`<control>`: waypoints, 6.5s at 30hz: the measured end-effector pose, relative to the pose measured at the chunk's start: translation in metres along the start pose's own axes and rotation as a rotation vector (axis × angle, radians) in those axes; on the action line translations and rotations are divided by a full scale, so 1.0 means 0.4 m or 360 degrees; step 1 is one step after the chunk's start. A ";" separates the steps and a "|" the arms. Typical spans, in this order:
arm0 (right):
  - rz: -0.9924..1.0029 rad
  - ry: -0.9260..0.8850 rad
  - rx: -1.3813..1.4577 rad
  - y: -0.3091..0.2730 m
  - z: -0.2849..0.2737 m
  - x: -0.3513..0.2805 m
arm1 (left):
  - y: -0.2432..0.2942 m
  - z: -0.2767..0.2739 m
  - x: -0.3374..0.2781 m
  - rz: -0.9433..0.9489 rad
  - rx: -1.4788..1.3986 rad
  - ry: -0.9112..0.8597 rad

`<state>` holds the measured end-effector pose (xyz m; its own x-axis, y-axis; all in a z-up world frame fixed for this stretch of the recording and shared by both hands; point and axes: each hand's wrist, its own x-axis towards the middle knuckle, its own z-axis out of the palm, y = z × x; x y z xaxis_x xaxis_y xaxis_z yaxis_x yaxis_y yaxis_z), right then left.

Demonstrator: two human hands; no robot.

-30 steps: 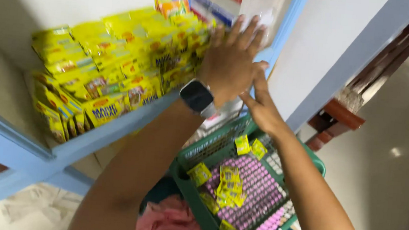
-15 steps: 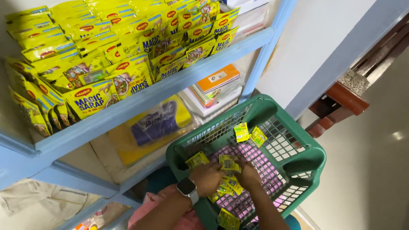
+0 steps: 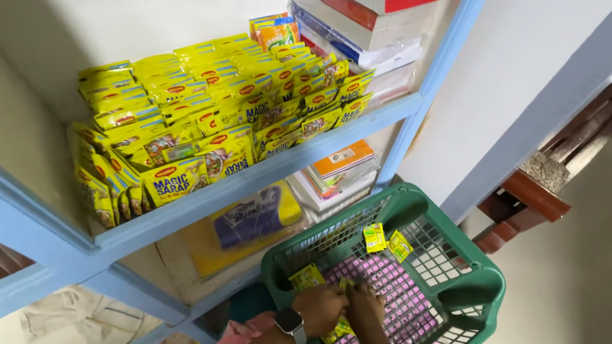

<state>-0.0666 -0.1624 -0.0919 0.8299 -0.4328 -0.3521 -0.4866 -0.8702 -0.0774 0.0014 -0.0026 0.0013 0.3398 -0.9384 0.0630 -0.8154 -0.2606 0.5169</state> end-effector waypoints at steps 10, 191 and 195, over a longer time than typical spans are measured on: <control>-0.0137 0.0834 0.0832 0.057 0.088 0.017 | 0.028 -0.035 0.016 -0.0176 -0.0119 0.0123; -0.1518 0.1508 0.0101 -0.518 -1.013 -0.153 | -0.021 -1.128 0.072 -0.0703 0.1008 0.1080; -0.1543 0.1557 0.0147 -0.522 -1.011 -0.164 | -0.043 -1.092 0.093 -0.0695 0.1052 0.0982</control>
<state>0.0909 -0.0478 0.3245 0.6775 0.3101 0.6670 0.4060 -0.9138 0.0125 0.2329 0.0661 0.3676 0.7020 -0.4978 0.5093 -0.5945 -0.8033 0.0343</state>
